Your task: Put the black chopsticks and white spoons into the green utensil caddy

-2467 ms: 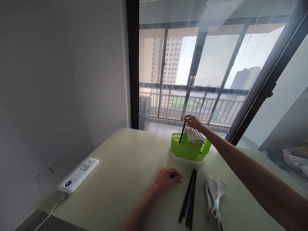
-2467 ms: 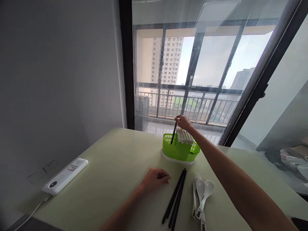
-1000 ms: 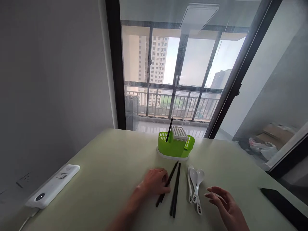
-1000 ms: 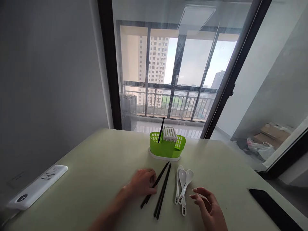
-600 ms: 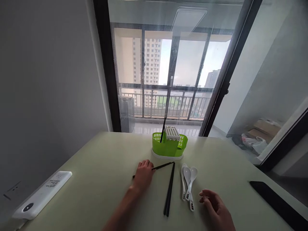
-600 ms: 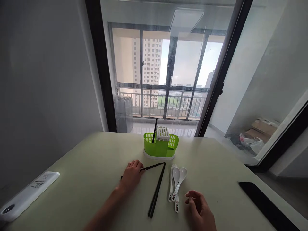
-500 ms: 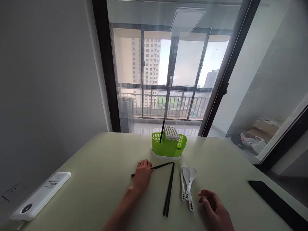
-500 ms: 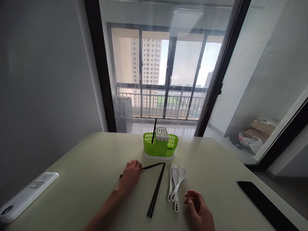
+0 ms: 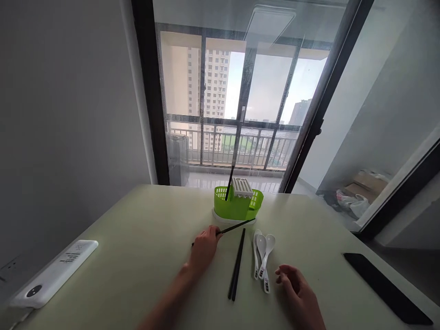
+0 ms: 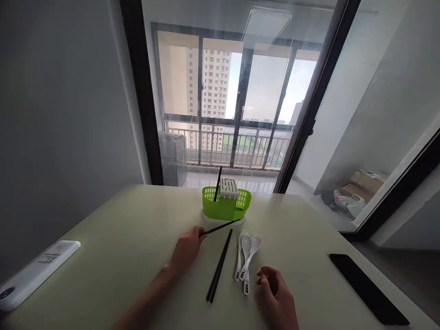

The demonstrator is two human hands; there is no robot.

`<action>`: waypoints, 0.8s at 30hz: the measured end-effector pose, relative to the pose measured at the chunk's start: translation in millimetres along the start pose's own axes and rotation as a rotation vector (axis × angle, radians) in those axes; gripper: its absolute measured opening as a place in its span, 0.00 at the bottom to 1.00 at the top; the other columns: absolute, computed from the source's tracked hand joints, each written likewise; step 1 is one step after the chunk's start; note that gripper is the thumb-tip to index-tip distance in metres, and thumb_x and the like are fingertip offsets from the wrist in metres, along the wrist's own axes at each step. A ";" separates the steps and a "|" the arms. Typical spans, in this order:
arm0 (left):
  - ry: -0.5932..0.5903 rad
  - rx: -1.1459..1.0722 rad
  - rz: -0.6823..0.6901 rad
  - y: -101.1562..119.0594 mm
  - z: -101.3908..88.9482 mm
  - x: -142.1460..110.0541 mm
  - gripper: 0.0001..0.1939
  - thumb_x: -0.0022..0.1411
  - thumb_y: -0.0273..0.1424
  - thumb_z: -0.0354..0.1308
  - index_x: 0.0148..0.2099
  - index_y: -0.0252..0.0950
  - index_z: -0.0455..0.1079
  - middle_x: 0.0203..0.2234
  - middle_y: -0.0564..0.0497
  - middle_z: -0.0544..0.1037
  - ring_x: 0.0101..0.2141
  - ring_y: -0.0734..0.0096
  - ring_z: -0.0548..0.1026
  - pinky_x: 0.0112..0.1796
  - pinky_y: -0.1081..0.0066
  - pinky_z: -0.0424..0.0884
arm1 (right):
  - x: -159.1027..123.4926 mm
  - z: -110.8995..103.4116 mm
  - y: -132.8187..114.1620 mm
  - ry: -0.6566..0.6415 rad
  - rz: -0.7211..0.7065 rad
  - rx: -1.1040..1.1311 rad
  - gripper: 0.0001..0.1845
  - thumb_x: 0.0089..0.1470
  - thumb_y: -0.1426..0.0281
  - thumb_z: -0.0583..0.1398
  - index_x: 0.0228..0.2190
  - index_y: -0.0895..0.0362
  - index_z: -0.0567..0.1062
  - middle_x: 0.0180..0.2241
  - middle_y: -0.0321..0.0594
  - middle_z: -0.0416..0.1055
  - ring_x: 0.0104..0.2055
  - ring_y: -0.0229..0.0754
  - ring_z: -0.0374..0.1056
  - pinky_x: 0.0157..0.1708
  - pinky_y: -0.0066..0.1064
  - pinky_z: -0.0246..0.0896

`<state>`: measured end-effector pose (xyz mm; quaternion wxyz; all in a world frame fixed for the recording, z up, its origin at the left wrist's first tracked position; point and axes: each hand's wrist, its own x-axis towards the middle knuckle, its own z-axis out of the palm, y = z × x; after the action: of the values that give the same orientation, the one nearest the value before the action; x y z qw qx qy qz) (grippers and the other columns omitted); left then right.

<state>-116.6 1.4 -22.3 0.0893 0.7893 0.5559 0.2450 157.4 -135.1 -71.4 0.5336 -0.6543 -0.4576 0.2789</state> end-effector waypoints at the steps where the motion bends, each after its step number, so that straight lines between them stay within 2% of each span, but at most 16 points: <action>1: 0.008 -0.053 -0.008 2.1 0.8 -0.7 0.06 0.71 0.34 0.52 0.45 0.41 0.69 0.42 0.47 0.80 0.42 0.61 0.78 0.44 0.66 0.68 | 0.0 1.1 1.0 0.000 -0.004 -0.001 0.20 0.51 0.49 0.60 0.37 0.51 0.77 0.36 0.41 0.80 0.36 0.50 0.77 0.39 0.37 0.73; 4: 0.073 -0.301 -0.053 9.7 3.0 -2.6 0.09 0.72 0.37 0.49 0.45 0.41 0.69 0.37 0.49 0.81 0.37 0.64 0.78 0.40 0.68 0.69 | 1.0 3.3 6.9 -0.012 -0.008 0.015 0.20 0.52 0.51 0.60 0.38 0.52 0.77 0.36 0.41 0.80 0.37 0.50 0.77 0.41 0.38 0.72; 7: 0.213 -0.595 -0.104 17.3 2.6 -3.6 0.16 0.72 0.44 0.47 0.45 0.39 0.69 0.32 0.50 0.78 0.32 0.66 0.75 0.35 0.69 0.69 | 1.3 3.7 11.4 -0.028 -0.008 0.037 0.20 0.52 0.52 0.61 0.39 0.53 0.77 0.36 0.42 0.80 0.37 0.50 0.77 0.41 0.38 0.72; 9: 0.267 -0.748 -0.133 20.5 0.7 -3.5 0.21 0.71 0.49 0.46 0.46 0.37 0.70 0.27 0.52 0.74 0.28 0.68 0.71 0.31 0.70 0.66 | 0.7 3.4 11.9 -0.037 -0.011 0.037 0.19 0.53 0.52 0.61 0.39 0.53 0.77 0.36 0.42 0.80 0.37 0.50 0.77 0.41 0.38 0.72; 11: 0.264 -0.848 -0.144 21.5 -1.2 -3.1 0.26 0.70 0.53 0.44 0.45 0.37 0.70 0.22 0.56 0.66 0.24 0.70 0.65 0.27 0.72 0.61 | 0.1 3.3 11.2 -0.042 -0.014 0.029 0.19 0.54 0.52 0.60 0.39 0.53 0.77 0.37 0.42 0.80 0.38 0.50 0.77 0.42 0.37 0.71; 14: 0.256 -0.930 -0.163 19.7 -2.2 -2.2 0.27 0.69 0.56 0.43 0.40 0.37 0.68 0.21 0.59 0.58 0.22 0.73 0.59 0.25 0.73 0.57 | 0.0 3.7 9.4 -0.034 -0.001 -0.007 0.19 0.53 0.51 0.60 0.38 0.52 0.77 0.36 0.42 0.80 0.38 0.51 0.77 0.41 0.38 0.71; 18: 0.263 -0.925 -0.221 15.5 -1.2 -0.9 0.28 0.66 0.60 0.47 0.34 0.39 0.61 0.20 0.60 0.56 0.21 0.75 0.55 0.23 0.74 0.54 | -0.5 4.9 5.1 -0.025 0.008 -0.024 0.20 0.51 0.49 0.60 0.36 0.51 0.78 0.35 0.41 0.81 0.37 0.51 0.78 0.39 0.37 0.72; 24: 0.320 -0.932 -0.200 12.5 1.0 0.6 0.29 0.65 0.61 0.47 0.29 0.40 0.57 0.19 0.60 0.56 0.20 0.76 0.55 0.22 0.74 0.54 | -3.9 5.0 -3.9 -0.021 -0.001 -0.067 0.20 0.51 0.49 0.59 0.35 0.51 0.79 0.34 0.40 0.81 0.36 0.49 0.78 0.37 0.33 0.72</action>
<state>-105.5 -2.5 -17.9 0.3691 0.5609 0.4670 0.5754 150.4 -136.3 -69.6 0.5067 -0.6685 -0.4727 0.2701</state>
